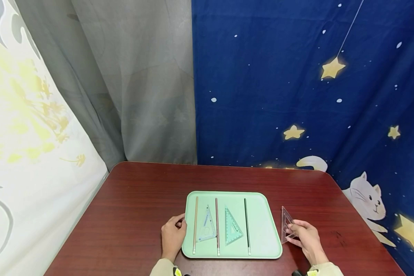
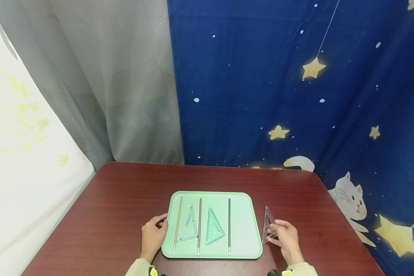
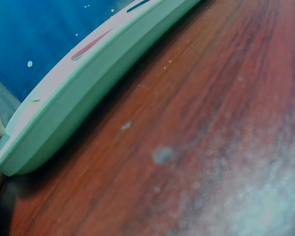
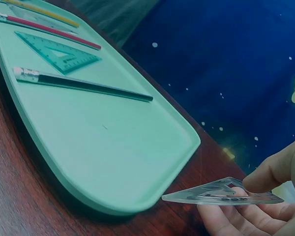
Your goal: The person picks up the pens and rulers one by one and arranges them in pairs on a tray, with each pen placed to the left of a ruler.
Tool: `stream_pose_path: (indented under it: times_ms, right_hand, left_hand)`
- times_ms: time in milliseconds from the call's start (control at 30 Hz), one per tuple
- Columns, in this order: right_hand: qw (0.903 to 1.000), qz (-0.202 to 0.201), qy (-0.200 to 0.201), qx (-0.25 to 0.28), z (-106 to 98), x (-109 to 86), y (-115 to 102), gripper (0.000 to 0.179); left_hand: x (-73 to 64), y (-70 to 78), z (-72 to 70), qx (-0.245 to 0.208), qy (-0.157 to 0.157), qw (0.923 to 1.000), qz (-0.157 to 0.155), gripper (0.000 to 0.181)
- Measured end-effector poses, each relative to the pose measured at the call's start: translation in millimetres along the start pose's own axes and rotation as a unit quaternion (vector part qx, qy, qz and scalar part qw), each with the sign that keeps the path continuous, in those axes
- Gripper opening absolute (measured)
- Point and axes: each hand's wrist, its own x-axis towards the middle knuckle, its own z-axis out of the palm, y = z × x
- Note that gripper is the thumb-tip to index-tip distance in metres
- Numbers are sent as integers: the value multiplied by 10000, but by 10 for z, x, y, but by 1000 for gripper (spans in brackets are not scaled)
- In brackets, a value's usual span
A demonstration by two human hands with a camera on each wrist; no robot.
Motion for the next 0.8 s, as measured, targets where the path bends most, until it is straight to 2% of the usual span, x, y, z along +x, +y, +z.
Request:
stream_pose_path:
  times_ms: [567,800]
  right_hand:
    - [9998,-74,-154,-47,216,-82,-73,18]
    - [9998,-43,-167,-95,283,-82,-61,24]
  left_hand:
    - [-1,11,-8,60,-33,10000,-45,19]
    - [-3,-5,12,39,106,9999,71,19]
